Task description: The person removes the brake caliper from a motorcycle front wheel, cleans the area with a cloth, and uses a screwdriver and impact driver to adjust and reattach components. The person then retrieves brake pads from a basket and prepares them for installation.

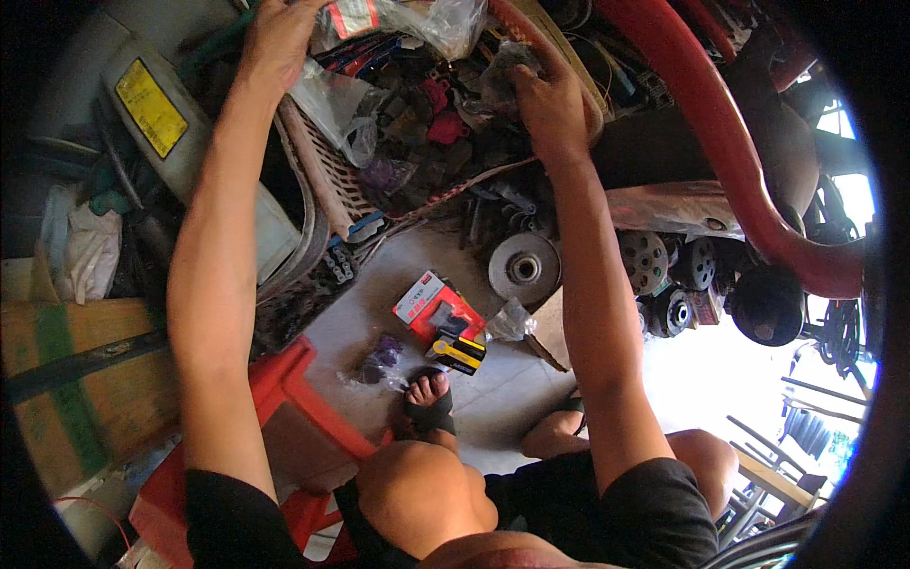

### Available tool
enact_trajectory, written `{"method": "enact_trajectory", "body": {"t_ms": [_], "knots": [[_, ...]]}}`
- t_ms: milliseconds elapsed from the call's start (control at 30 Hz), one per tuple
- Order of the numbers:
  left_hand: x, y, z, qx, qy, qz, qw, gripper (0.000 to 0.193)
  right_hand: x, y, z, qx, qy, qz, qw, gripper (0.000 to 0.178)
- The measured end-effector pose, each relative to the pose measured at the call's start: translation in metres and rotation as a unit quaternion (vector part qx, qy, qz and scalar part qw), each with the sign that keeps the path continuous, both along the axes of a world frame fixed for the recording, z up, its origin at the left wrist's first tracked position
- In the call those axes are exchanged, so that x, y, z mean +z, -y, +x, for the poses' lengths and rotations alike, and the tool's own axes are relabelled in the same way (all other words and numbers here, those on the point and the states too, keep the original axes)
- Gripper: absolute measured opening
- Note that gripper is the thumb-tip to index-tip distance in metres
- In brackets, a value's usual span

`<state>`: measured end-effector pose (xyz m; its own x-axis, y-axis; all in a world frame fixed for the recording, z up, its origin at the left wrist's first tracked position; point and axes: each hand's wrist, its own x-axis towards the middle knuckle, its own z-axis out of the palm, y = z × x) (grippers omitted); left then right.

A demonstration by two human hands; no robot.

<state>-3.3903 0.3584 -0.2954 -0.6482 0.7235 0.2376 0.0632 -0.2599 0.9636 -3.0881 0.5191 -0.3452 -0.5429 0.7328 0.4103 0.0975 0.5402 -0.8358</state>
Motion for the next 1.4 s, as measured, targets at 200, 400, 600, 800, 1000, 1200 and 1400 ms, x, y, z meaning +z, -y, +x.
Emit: {"method": "enact_trajectory", "body": {"t_ms": [200, 400, 600, 800, 1000, 1200, 1400], "knots": [[0.009, 0.013, 0.000, -0.007, 0.071, 0.072, 0.995, 0.009, 0.018, 0.018, -0.007, -0.008, 0.101, 0.032, 0.994, 0.049], [0.014, 0.003, 0.013, 0.031, 0.124, 0.041, 0.991, 0.008, 0.015, 0.029, -0.036, 0.078, 0.241, 0.131, 0.958, 0.029], [-0.005, 0.011, -0.013, 0.106, 0.058, -0.003, 0.993, 0.009, 0.019, 0.030, -0.094, 0.101, 0.332, 0.338, 0.875, 0.022], [-0.007, 0.000, -0.011, 0.178, -0.032, -0.053, 0.982, 0.010, -0.008, 0.011, -0.126, 0.015, 0.392, 0.398, 0.829, 0.019], [0.000, 0.013, -0.005, 0.247, -0.321, -0.162, 0.900, 0.017, -0.001, 0.029, -0.116, 0.045, 0.388, 0.433, 0.813, 0.015], [0.008, 0.010, 0.003, 0.250, -0.304, -0.211, 0.895, 0.016, -0.001, 0.016, -0.132, 0.131, 0.398, 0.533, 0.735, 0.014], [0.013, 0.011, 0.002, 0.243, -0.306, -0.262, 0.882, 0.014, 0.014, -0.001, -0.119, 0.020, 0.274, 0.357, 0.893, 0.025]]}}
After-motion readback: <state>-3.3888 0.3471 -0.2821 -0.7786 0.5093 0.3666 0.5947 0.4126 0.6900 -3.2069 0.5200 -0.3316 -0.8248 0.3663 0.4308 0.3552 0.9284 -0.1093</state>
